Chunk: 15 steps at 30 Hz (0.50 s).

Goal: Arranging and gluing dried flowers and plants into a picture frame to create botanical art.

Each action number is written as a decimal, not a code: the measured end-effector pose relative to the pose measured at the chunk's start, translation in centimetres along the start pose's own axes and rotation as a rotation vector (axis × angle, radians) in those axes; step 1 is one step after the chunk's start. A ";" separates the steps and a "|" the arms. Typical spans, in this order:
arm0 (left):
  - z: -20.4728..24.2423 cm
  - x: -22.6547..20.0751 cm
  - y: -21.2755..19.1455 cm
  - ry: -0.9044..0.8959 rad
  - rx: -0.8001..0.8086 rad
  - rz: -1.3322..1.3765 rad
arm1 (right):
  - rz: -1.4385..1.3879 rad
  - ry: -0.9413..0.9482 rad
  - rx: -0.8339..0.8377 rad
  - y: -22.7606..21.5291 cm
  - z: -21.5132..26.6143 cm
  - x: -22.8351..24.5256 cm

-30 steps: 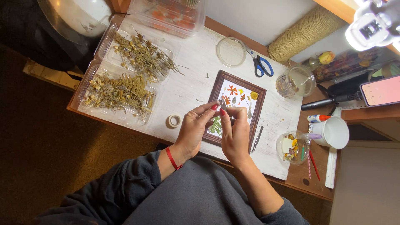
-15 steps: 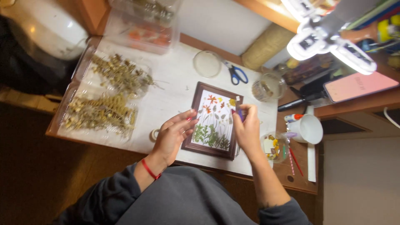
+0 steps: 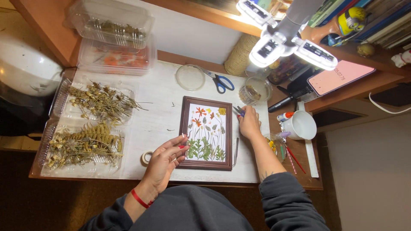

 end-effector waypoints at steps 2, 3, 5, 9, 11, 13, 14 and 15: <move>-0.2 0.4 -0.4 0.001 0.000 0.000 | 0.023 -0.041 0.047 -0.7 -0.2 -0.3; -0.2 0.6 -0.7 0.005 -0.002 0.003 | 0.048 -0.086 0.094 -1.0 -0.3 -0.3; -0.2 0.4 -0.4 -0.003 -0.005 -0.009 | 0.069 -0.136 0.130 -1.5 -0.9 -0.3; -0.1 0.5 -0.2 -0.018 0.018 -0.033 | 0.102 -0.175 0.251 -2.4 -0.7 0.0; 0.0 0.5 0.0 -0.007 0.004 -0.046 | 0.108 -0.194 0.258 -2.8 -0.1 0.3; 0.2 0.6 -0.1 0.007 -0.020 -0.059 | 0.112 -0.221 0.271 -3.2 1.1 1.7; 0.1 0.6 -0.1 0.030 -0.039 -0.144 | 0.109 -0.214 0.202 -3.8 1.9 2.7; 0.1 0.6 -0.1 0.053 -0.058 -0.229 | 0.105 -0.208 0.132 -4.5 2.6 3.6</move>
Point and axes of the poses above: each hand's wrist, its own z-axis away from the middle knuckle, its own y-axis out of the palm, x = y × z, the point moved 2 cm from there along -z, towards the middle knuckle, and after that the axes turned 14 degrees about x, right-handed, at the moved point
